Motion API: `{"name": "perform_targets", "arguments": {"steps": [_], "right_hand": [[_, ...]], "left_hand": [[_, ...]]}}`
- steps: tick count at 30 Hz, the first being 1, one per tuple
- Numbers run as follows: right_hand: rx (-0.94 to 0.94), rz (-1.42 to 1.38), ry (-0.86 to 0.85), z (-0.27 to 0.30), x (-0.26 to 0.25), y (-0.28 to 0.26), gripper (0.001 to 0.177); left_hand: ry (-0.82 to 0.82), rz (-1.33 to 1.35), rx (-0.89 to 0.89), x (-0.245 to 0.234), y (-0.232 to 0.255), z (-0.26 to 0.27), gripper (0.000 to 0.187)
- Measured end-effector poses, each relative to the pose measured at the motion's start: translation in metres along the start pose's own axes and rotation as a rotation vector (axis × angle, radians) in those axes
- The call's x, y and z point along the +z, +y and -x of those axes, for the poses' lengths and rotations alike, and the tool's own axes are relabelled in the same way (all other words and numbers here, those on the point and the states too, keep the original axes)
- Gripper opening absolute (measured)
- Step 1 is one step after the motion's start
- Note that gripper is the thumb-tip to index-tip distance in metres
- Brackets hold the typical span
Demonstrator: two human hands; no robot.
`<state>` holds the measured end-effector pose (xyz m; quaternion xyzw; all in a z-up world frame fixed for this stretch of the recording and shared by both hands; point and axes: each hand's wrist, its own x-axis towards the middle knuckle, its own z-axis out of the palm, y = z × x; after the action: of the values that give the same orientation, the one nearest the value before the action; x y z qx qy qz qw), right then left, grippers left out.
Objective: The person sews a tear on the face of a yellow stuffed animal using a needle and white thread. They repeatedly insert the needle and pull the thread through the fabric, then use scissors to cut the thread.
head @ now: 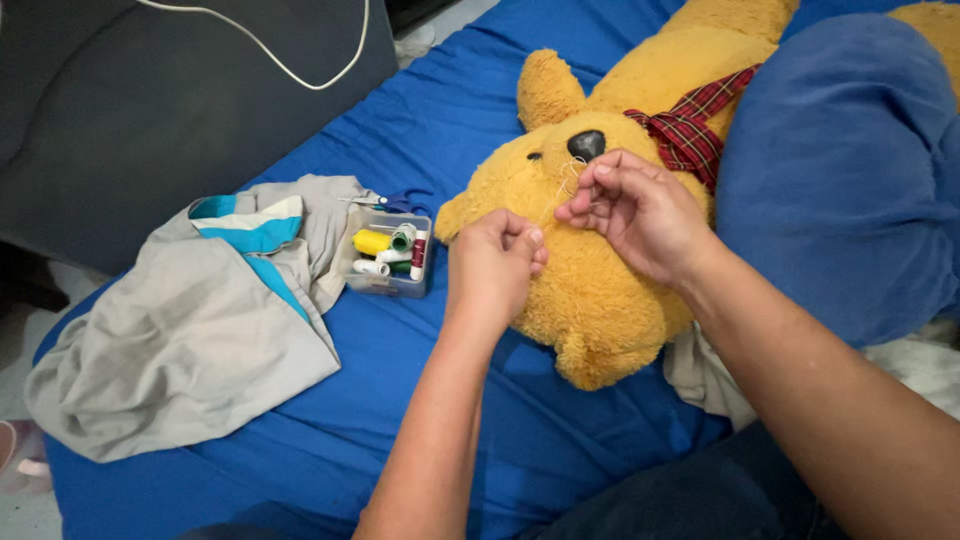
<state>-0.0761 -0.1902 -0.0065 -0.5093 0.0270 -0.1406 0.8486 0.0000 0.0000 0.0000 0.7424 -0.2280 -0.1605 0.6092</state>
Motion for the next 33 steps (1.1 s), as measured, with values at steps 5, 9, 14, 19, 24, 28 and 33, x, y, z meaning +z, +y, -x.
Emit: {"name": "perform_targets", "arguments": {"steps": [5, 9, 14, 19, 24, 28, 33], "right_hand": [[0.004, -0.008, -0.02, 0.002, 0.0, 0.004, 0.016], [0.016, -0.02, 0.0, 0.003, 0.008, -0.002, 0.016], [0.066, 0.092, 0.088, 0.003, 0.027, -0.038, 0.014], [0.002, 0.711, 0.278, -0.011, 0.05, -0.076, 0.014], [-0.454, 1.139, 0.194, -0.028, 0.053, -0.074, 0.016], [-0.422, 1.146, 0.091, -0.048, 0.067, -0.056, 0.016], [-0.087, 0.923, 0.004, -0.053, 0.12, -0.017, 0.017]], "left_hand": [[-0.028, 0.107, -0.039, 0.005, -0.007, 0.004, 0.01], [0.011, 0.302, 0.005, 0.005, -0.017, 0.002, 0.01], [0.096, 0.492, -0.104, -0.023, -0.024, -0.019, 0.011], [0.227, 0.236, -0.116, -0.044, -0.024, -0.023, 0.014], [0.574, -0.375, 0.433, -0.034, -0.019, 0.013, 0.032], [0.33, -0.344, 0.135, -0.017, -0.009, 0.038, 0.013], [0.352, -0.278, 0.079, 0.012, -0.005, 0.054, 0.029]]}}
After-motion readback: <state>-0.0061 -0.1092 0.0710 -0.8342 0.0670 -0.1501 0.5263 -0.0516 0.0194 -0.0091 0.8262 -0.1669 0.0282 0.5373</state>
